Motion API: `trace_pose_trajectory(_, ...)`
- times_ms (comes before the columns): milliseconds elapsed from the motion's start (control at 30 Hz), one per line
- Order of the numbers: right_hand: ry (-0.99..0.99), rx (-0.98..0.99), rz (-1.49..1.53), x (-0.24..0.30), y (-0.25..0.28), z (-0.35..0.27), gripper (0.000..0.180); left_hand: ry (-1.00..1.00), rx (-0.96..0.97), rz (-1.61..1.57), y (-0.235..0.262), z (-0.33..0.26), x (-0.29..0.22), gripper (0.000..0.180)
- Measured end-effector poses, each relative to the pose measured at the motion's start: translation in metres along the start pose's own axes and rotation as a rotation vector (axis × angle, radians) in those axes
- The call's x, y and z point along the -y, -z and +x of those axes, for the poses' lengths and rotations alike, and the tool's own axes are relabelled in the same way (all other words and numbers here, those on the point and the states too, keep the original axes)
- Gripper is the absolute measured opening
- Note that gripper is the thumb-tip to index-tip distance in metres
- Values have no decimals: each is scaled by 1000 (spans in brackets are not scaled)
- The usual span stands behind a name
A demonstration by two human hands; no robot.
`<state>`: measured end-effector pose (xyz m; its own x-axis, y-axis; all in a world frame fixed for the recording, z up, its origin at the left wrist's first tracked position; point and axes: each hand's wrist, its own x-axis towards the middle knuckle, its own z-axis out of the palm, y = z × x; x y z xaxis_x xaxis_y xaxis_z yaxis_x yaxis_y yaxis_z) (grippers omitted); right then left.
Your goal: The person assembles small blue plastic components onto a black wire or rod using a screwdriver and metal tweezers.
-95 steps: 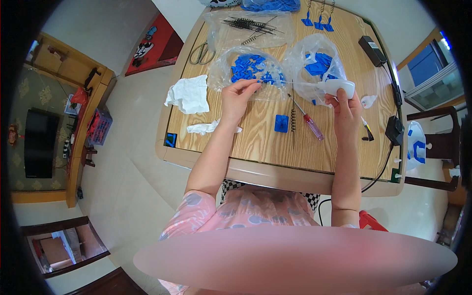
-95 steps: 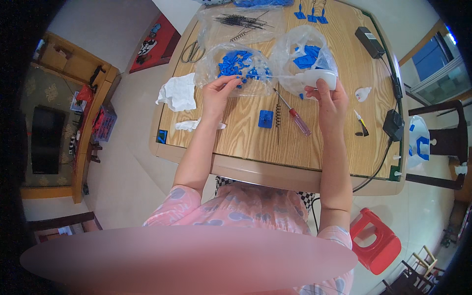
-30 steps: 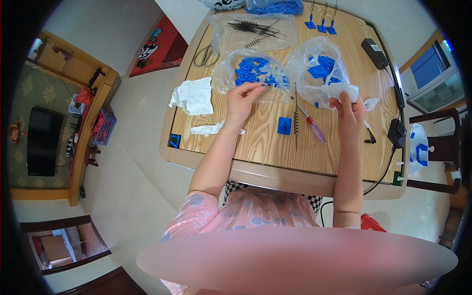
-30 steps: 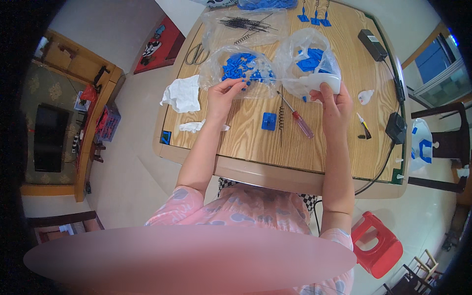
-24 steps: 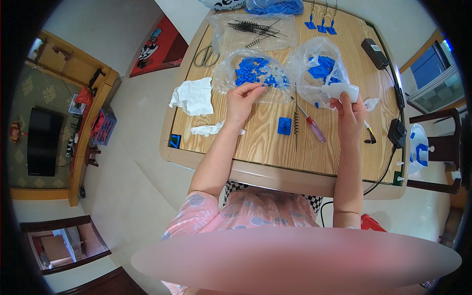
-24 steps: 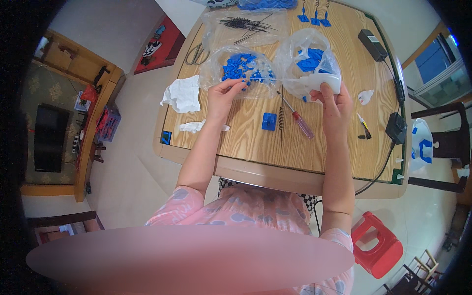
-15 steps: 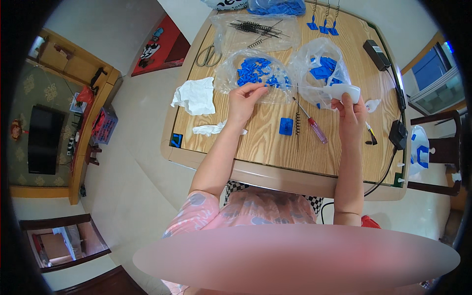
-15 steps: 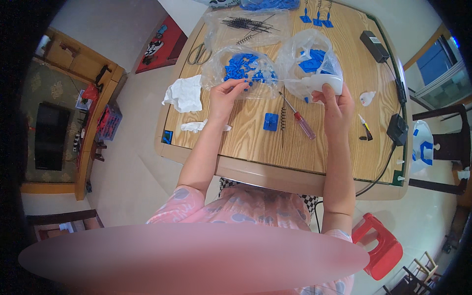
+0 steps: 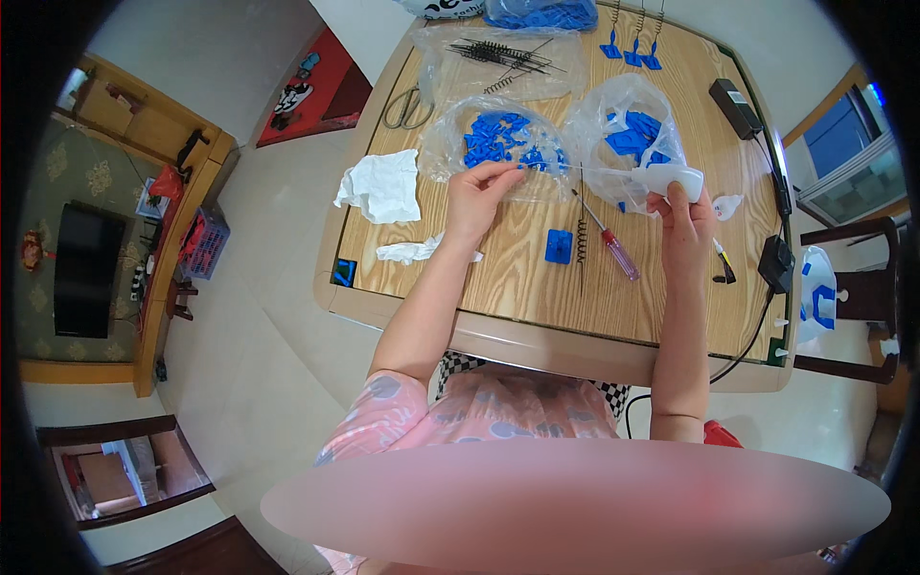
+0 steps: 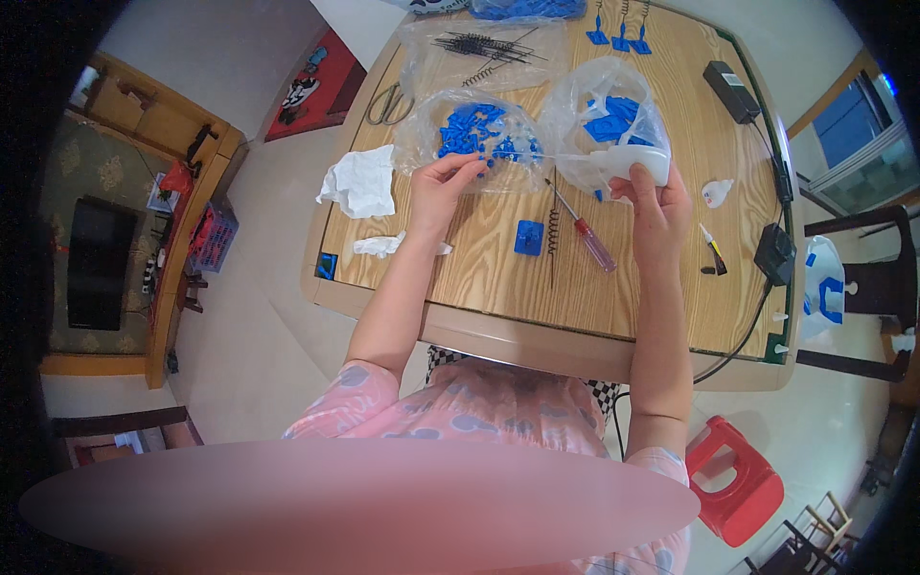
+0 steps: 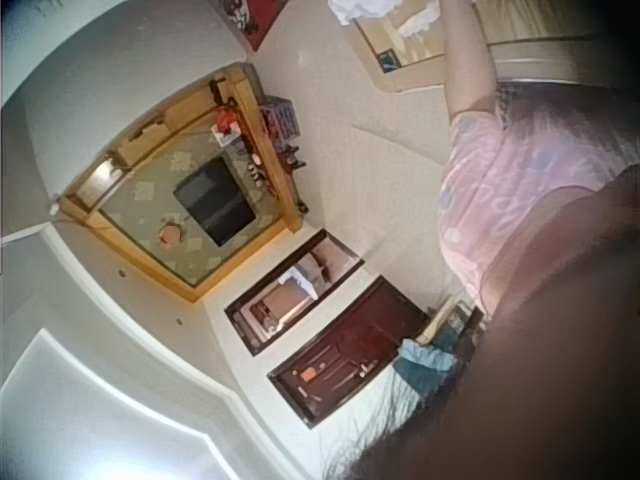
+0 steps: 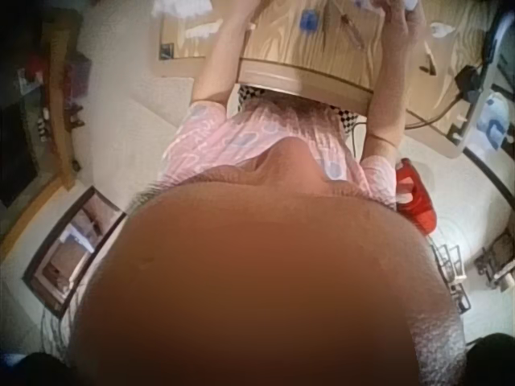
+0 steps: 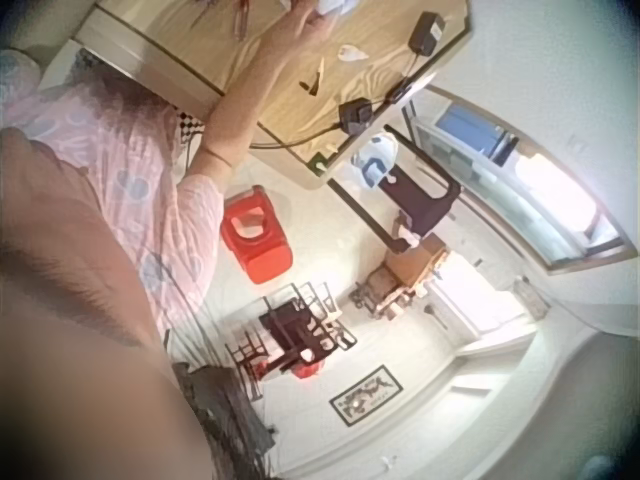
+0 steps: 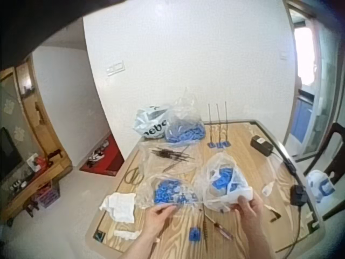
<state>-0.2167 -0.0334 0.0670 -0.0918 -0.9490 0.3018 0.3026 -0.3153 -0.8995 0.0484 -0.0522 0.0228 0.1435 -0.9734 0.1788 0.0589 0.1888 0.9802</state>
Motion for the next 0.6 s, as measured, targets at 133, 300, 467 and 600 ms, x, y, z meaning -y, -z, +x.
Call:
trace_pose_trajectory(133,4,1,7,-2,1,0,26,2,3,-4,0,0,-1,13)
trace_pose_trajectory(300,-7,-10,9,-1,0,0,27,3,-3,14,1,0,3,13)
trace_pose_trajectory(467,-8,-7,2,-2,2,0,25,3,1,2,0,0,0,14)
trace_pose_trajectory(600,-14,-20,-22,1,-1,-1,24,20,0,-14,-1,-1,-2,14)
